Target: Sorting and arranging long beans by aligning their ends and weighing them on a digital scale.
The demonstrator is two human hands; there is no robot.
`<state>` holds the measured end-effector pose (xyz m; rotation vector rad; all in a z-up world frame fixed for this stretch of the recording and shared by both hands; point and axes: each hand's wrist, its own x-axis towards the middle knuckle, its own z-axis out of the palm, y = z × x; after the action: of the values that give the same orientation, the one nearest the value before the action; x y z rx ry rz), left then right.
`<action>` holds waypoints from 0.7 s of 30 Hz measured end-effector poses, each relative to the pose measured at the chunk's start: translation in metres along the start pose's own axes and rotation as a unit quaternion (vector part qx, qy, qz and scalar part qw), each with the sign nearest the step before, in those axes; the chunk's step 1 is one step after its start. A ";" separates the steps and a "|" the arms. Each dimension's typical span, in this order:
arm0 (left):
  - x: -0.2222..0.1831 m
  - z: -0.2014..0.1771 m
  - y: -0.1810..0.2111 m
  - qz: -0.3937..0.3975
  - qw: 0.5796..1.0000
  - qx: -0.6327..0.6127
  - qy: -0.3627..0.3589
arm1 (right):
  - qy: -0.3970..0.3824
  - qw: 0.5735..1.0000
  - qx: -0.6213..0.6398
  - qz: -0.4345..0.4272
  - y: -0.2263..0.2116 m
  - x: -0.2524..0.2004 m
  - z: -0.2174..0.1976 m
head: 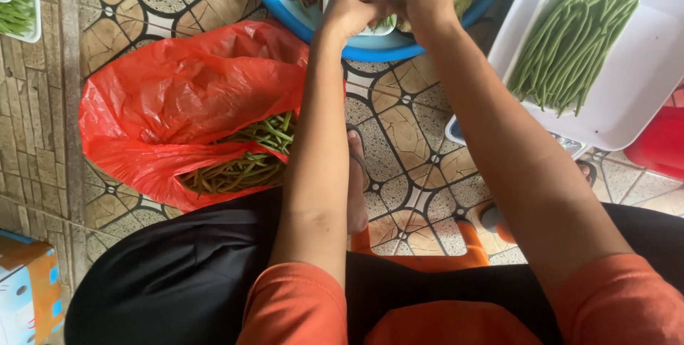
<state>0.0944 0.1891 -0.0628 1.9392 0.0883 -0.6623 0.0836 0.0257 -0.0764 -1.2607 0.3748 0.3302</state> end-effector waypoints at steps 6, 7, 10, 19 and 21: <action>0.037 0.030 -0.048 0.051 0.952 0.150 0.261 | 0.080 0.996 -0.002 0.027 -0.015 -0.028 -0.019; 0.039 0.035 -0.050 0.053 0.953 0.149 0.258 | 0.084 0.996 -0.002 0.025 -0.009 -0.029 -0.025; 0.049 0.044 -0.060 -0.057 0.932 0.218 0.284 | 0.050 0.998 -0.030 0.022 0.004 -0.032 -0.042; 0.045 0.056 -0.016 0.020 0.907 0.224 0.356 | 0.054 0.996 0.002 0.068 0.005 -0.050 -0.047; 0.038 0.071 0.001 -0.090 0.923 0.276 0.253 | 0.087 0.990 0.031 0.108 -0.002 -0.055 -0.040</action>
<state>0.0978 0.1187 -0.1028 2.6413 0.4472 -0.2946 0.0315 -0.0150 -0.0599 -1.1927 0.6683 0.3907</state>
